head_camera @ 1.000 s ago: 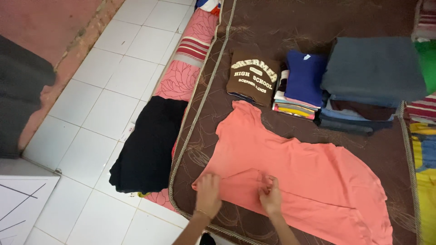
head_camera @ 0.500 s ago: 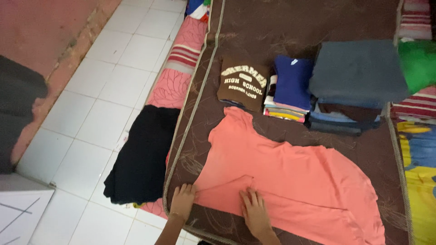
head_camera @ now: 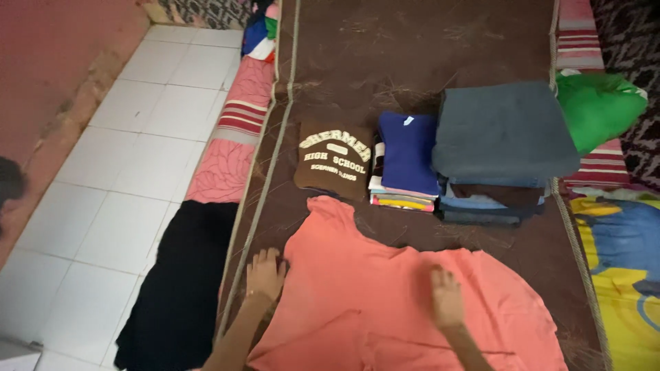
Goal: Folding a pile of laundry including shirts and a sweatshirt on a mattress.
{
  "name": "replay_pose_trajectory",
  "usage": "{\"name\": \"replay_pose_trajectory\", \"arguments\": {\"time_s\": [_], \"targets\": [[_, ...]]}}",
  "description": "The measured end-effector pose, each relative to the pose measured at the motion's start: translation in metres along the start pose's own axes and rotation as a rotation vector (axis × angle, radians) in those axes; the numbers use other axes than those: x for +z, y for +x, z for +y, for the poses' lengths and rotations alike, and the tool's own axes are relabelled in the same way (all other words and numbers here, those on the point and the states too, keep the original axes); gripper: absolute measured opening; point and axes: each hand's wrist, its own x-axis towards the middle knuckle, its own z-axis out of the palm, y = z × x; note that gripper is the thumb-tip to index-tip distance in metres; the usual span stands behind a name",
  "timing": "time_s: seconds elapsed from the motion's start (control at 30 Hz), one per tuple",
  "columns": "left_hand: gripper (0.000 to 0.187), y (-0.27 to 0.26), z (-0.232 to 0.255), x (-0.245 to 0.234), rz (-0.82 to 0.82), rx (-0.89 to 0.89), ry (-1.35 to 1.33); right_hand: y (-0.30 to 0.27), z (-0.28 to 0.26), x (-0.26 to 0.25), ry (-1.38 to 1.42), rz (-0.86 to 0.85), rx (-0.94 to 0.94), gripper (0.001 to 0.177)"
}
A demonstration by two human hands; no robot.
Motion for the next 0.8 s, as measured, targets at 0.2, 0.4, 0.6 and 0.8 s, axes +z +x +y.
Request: {"name": "replay_pose_trajectory", "arguments": {"time_s": [0.2, 0.4, 0.6, 0.8], "targets": [[0.05, 0.124, 0.016, 0.065, -0.167, -0.087, -0.284, 0.088, 0.058, -0.082, -0.155, -0.225, 0.048, 0.088], [0.041, 0.152, 0.021, 0.087, -0.392, -0.168, -0.296, 0.126, 0.093, -0.102, -0.411, -0.861, -0.072, 0.068], [0.025, 0.124, 0.0, 0.05, -0.359, 0.011, -0.489, 0.083, 0.125, -0.09, -0.341, -0.802, -0.165, 0.047], [0.018, 0.066, -0.013, -0.008, -0.403, 0.114, -0.529, -0.025, 0.159, -0.072, -0.043, -0.414, -0.299, 0.045]]}}
